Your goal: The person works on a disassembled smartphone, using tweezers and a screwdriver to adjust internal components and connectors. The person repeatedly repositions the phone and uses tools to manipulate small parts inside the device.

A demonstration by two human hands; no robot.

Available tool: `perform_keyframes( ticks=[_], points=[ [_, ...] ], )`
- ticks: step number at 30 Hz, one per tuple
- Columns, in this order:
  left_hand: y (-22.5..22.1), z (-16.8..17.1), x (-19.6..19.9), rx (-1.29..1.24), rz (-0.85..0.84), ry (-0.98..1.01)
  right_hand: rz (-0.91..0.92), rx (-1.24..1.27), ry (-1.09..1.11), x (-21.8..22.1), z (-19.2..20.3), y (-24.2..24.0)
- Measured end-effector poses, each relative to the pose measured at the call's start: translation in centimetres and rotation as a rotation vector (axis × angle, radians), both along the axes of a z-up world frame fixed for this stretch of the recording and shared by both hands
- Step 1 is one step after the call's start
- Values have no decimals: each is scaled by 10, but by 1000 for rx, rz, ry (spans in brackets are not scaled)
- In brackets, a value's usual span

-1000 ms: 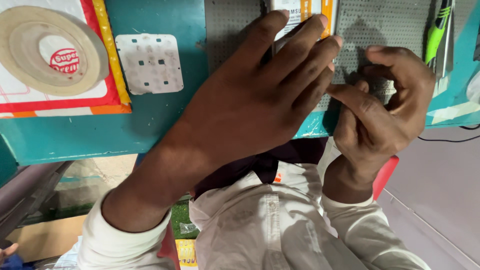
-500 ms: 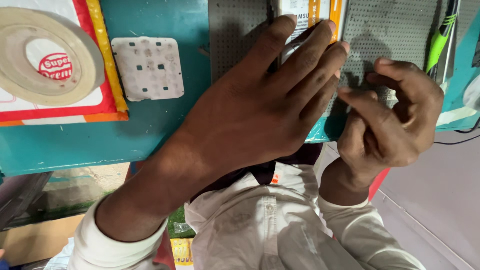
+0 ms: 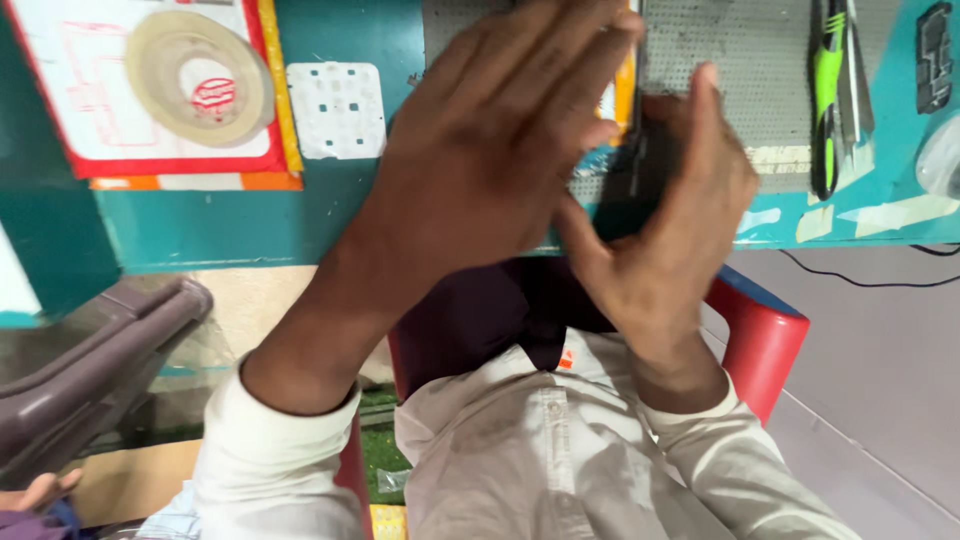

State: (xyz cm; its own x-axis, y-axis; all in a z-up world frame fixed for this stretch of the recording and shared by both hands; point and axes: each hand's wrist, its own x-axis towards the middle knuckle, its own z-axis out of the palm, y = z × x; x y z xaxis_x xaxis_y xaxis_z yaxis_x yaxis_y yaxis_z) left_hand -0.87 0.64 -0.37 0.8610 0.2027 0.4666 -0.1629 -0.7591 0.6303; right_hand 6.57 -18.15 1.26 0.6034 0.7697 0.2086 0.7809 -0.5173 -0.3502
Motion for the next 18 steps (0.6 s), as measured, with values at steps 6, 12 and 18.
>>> perform_keyframes(
  ticks=[6, 12, 18],
  points=[
    [-4, -1, 2, 39, 221, -40, -84, 143, 38, -9, 1, 12],
    [-3, -8, 8, 254, 358, 54, -110, 132, -39, -6, 0, 14],
    [-4, 0, 8, 162, 303, 72, -173, 218, -22, -6, -2, 16]
  ],
)
